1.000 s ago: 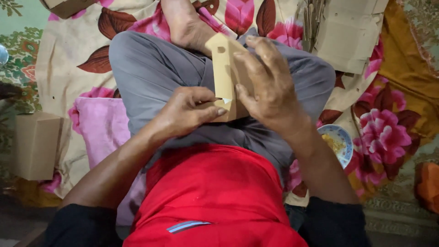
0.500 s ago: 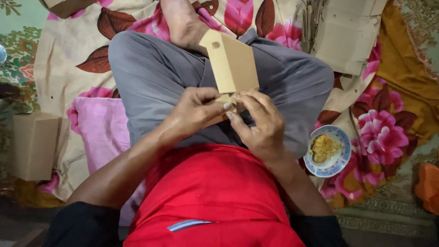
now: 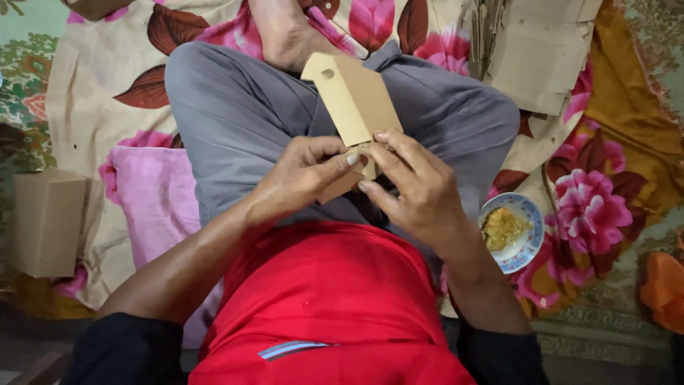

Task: Assembling cardboard food boxes from flat templates by folding and tucking tabs while sitting on the floor.

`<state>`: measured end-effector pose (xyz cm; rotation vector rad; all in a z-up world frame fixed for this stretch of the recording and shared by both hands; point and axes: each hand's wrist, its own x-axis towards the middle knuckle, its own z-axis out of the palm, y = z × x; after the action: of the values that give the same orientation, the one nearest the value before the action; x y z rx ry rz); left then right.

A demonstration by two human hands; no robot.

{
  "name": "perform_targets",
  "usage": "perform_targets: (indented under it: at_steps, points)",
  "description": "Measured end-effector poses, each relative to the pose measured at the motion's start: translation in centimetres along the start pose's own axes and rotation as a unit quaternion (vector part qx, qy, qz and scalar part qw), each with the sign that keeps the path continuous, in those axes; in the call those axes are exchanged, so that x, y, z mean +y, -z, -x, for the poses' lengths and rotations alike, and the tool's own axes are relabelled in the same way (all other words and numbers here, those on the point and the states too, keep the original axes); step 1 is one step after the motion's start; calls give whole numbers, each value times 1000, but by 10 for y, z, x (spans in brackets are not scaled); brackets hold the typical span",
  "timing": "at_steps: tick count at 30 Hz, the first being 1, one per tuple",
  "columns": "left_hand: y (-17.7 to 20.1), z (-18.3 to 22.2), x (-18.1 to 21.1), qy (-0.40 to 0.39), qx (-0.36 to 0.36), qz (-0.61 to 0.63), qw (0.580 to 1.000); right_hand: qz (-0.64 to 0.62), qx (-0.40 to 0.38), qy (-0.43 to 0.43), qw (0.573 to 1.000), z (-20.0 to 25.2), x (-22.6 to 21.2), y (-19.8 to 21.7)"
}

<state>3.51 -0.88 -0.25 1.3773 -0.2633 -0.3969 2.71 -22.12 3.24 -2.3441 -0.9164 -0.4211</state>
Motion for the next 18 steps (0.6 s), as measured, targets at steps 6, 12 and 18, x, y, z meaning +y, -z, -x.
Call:
perform_targets:
  at_steps: [6, 12, 18]
  points:
    - [3, 1, -6, 27, 13, 45, 999, 54, 51, 33, 997, 8, 4, -15]
    - [4, 7, 24, 55, 10, 113, 992, 129, 58, 78, 987, 5, 1, -15]
    - [5, 10, 11, 86, 41, 148, 984, 152, 85, 134, 976, 3, 3, -19]
